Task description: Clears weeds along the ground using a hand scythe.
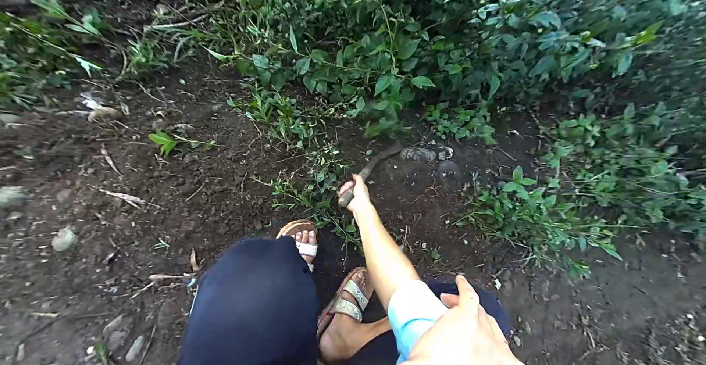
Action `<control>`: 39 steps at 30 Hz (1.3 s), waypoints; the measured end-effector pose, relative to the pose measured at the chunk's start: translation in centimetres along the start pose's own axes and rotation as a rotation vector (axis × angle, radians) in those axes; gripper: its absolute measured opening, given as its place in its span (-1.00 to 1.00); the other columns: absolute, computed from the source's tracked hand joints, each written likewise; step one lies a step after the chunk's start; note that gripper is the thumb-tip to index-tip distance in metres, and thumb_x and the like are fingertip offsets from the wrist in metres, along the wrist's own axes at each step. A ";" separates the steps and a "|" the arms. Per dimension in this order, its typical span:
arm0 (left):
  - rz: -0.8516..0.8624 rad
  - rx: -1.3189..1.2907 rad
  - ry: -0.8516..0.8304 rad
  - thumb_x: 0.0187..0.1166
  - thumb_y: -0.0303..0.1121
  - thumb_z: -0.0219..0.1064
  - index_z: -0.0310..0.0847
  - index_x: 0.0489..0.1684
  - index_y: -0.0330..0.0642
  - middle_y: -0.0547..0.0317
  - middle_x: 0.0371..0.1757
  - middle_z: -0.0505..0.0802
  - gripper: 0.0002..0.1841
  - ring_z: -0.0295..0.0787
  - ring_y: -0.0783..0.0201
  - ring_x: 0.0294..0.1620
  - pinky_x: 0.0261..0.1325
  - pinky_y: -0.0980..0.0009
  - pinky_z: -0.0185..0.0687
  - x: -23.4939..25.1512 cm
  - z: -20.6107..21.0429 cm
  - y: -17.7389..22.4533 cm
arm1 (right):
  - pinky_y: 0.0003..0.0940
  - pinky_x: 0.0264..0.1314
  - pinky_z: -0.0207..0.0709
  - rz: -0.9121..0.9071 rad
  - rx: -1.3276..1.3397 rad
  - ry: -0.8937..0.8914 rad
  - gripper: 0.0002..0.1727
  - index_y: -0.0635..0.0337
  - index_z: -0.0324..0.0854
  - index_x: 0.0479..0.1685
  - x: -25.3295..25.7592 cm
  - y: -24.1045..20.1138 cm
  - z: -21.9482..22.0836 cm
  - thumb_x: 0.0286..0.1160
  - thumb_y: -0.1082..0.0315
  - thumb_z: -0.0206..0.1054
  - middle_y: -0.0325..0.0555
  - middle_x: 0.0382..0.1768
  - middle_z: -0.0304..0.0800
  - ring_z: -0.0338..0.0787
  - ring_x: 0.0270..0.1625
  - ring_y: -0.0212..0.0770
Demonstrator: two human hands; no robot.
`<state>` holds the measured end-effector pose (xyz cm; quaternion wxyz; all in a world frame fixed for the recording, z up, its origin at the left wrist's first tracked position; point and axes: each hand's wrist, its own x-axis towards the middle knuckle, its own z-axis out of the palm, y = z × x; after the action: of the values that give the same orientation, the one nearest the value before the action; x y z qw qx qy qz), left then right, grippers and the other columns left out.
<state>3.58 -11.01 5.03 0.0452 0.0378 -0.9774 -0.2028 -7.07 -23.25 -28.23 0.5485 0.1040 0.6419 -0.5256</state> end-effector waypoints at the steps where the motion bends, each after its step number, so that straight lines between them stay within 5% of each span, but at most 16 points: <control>1: -0.008 -0.006 -0.017 0.66 -0.69 0.04 0.74 -0.27 -0.49 -0.23 -0.20 0.88 -0.72 0.91 -0.12 -0.03 0.41 -0.26 0.49 0.2 0.0 -0.4 | -0.39 -0.62 0.54 0.043 0.019 -0.016 -0.59 0.02 0.39 -0.22 -0.1 0.0 -0.1 0.85 -0.09 -0.02 -0.29 -0.68 0.45 0.53 -0.70 -0.33; 4: -0.027 0.050 0.035 0.66 -0.66 0.05 0.76 -0.32 -0.41 -0.12 -0.31 0.88 -0.70 0.91 -0.03 -0.16 0.32 -0.16 0.58 0.0 0.7 -0.6 | -0.47 -0.62 0.54 -0.009 -0.021 0.039 -0.68 0.05 0.40 -0.22 -1.8 -4.5 -2.9 0.83 0.02 0.08 -0.31 -0.65 0.45 0.52 -0.70 -0.38; 7: -0.020 0.097 0.044 0.67 -0.66 0.03 0.75 -0.35 -0.37 -0.06 -0.34 0.86 -0.68 0.89 0.00 -0.20 0.33 -0.12 0.59 -0.4 0.9 -0.8 | -0.37 -0.60 0.58 -0.293 -0.075 0.220 -0.65 0.12 0.45 -0.21 -2.6 -10.6 -6.9 0.79 0.01 0.16 -0.27 -0.63 0.50 0.54 -0.68 -0.34; 11: -0.046 0.137 0.099 0.67 -0.66 0.04 0.76 -0.35 -0.35 -0.01 -0.32 0.89 -0.68 0.91 0.05 -0.16 0.35 -0.04 0.64 -1.1 0.8 -0.8 | -0.21 -0.45 0.72 -0.789 0.108 0.414 -0.64 0.18 0.40 -0.04 -3.6 -18.5 -10.0 0.87 0.02 0.02 -0.22 -0.58 0.53 0.64 -0.62 -0.25; 14: -0.078 0.120 0.121 0.65 -0.66 0.04 0.77 -0.32 -0.36 -0.05 -0.23 0.91 -0.69 0.92 0.01 -0.08 0.36 -0.05 0.63 -1.3 0.2 -1.1 | -0.26 -0.35 0.74 -0.911 0.322 0.506 -0.61 0.14 0.33 0.06 -3.5 -21.4 -7.2 0.92 -0.02 -0.13 -0.21 -0.46 0.51 0.66 -0.54 -0.27; 17: -0.108 0.118 0.118 0.68 -0.66 0.01 0.76 -0.29 -0.37 -0.07 -0.23 0.90 -0.68 0.90 0.00 -0.08 0.36 -0.06 0.61 -1.0 0.0 -1.2 | -0.15 -0.31 0.70 -0.634 0.187 0.457 -0.38 0.23 0.46 0.16 -1.3 -14.5 -2.0 0.87 -0.18 -0.20 -0.07 -0.35 0.62 0.69 -0.41 -0.18; 20: -0.081 0.122 0.112 0.70 -0.66 0.01 0.75 -0.32 -0.37 -0.06 -0.29 0.88 -0.67 0.91 0.03 -0.13 0.32 -0.08 0.61 -0.3 0.4 -1.1 | -0.32 -0.56 0.54 -0.080 -0.119 0.106 -0.61 -0.01 0.46 -0.19 1.2 -1.9 -1.3 0.76 -0.13 0.06 -0.31 -0.58 0.52 0.55 -0.62 -0.34; 22: -0.078 0.116 0.133 0.68 -0.66 0.03 0.76 -0.32 -0.37 -0.05 -0.29 0.88 -0.69 0.90 0.03 -0.14 0.32 -0.08 0.60 0.1 0.4 -1.5 | -0.42 -0.67 0.51 0.086 -0.185 0.006 -0.63 0.06 0.37 -0.28 1.0 -1.4 -2.8 0.84 0.00 0.04 -0.28 -0.68 0.42 0.49 -0.72 -0.34; 25: -0.057 0.118 0.158 0.68 -0.66 0.03 0.76 -0.33 -0.36 -0.03 -0.31 0.88 -0.68 0.90 0.01 -0.14 0.37 -0.08 0.62 0.1 0.9 -1.3 | -0.46 -0.66 0.50 0.002 -0.269 0.124 -0.71 0.15 0.46 -0.20 -1.5 -6.6 -7.7 0.81 0.12 0.15 -0.26 -0.64 0.43 0.48 -0.71 -0.36; 28: -0.058 0.154 0.162 0.66 -0.66 0.05 0.77 -0.37 -0.31 0.02 -0.32 0.90 -0.68 0.92 0.06 -0.12 0.39 -0.03 0.63 0.0 1.3 -1.1 | -0.40 -0.63 0.57 -0.293 -0.244 0.293 -0.68 0.19 0.47 -0.16 -2.6 -12.6 -11.1 0.81 0.10 0.15 -0.26 -0.64 0.46 0.52 -0.70 -0.34; 33: -0.099 0.082 0.136 0.64 -0.67 0.05 0.77 -0.31 -0.33 -0.03 -0.22 0.91 -0.70 0.91 0.04 -0.05 0.41 -0.02 0.60 -0.6 0.5 -0.8 | -0.27 -0.43 0.70 -0.716 0.202 0.417 -0.62 0.10 0.35 -0.08 -1.2 -19.3 -9.2 0.89 -0.04 -0.07 -0.26 -0.57 0.49 0.61 -0.60 -0.29; 36: -0.098 0.126 0.109 0.67 -0.67 0.00 0.76 -0.29 -0.36 -0.06 -0.22 0.89 -0.67 0.90 0.00 -0.06 0.39 -0.04 0.61 -0.4 0.1 -1.1 | -0.10 -0.31 0.68 -0.554 0.234 0.392 -0.41 0.22 0.45 0.14 -0.3 -15.0 -2.6 0.82 -0.18 -0.12 -0.03 -0.36 0.61 0.68 -0.41 -0.13; 39: -0.070 0.170 0.110 0.69 -0.67 0.02 0.77 -0.33 -0.33 -0.01 -0.27 0.90 -0.66 0.91 0.05 -0.09 0.35 -0.06 0.64 0.4 0.6 -1.0 | -0.28 -0.52 0.55 -0.035 -0.118 0.033 -0.60 0.04 0.49 -0.01 -1.4 -1.7 0.5 0.70 -0.11 0.05 -0.25 -0.54 0.54 0.57 -0.59 -0.30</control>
<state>3.16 -11.75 4.09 0.0884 0.0869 -0.9852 -0.1184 -7.44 -23.68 -26.07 0.5336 0.0691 0.6825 -0.4947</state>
